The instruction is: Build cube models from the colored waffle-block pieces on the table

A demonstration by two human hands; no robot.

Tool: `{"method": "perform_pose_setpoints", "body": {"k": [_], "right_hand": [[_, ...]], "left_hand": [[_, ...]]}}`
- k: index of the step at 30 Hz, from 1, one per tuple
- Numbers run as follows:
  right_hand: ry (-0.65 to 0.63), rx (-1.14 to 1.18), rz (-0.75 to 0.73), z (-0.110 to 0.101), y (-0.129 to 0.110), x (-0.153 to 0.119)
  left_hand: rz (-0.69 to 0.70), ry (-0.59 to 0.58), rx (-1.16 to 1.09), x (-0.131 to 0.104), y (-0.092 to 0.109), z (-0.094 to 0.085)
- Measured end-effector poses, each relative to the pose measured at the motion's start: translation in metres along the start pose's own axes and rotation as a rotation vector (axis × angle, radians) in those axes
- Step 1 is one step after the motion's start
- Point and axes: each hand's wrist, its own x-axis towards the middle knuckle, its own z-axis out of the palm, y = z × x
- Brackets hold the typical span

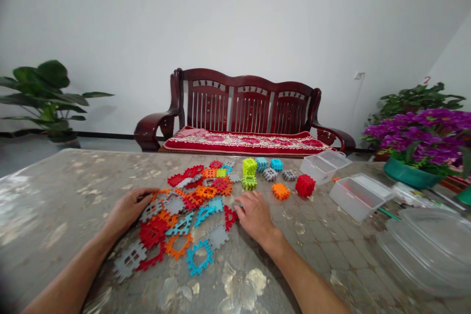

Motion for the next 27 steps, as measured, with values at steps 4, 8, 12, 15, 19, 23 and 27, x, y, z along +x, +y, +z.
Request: {"method": "perform_pose_setpoints", "body": {"k": [4,8,12,15,19,23,27], "right_hand": [[-0.072,0.041,-0.168,0.013,-0.032,0.012],[-0.115,-0.061,-0.184,0.026,-0.048,0.024],[-0.136,-0.042,-0.167,0.027,-0.047,0.026],[-0.126,0.070,-0.147,0.019,-0.041,0.022],[-0.094,0.145,-0.121,0.012,-0.031,0.022],[-0.114,0.085,-0.150,0.016,-0.027,0.028],[-0.137,-0.008,-0.150,0.023,-0.031,0.029]], "left_hand": [[0.006,0.002,0.001,-0.001,0.000,0.000],[-0.003,0.008,0.002,0.000,-0.001,0.000],[-0.006,0.015,-0.012,0.000,-0.001,0.001],[-0.005,0.015,-0.007,0.000,-0.001,0.001],[0.000,0.012,-0.019,0.001,-0.003,0.003],[-0.007,0.020,-0.018,0.001,-0.004,0.003],[0.003,0.040,-0.008,0.000,-0.002,0.002]]}}
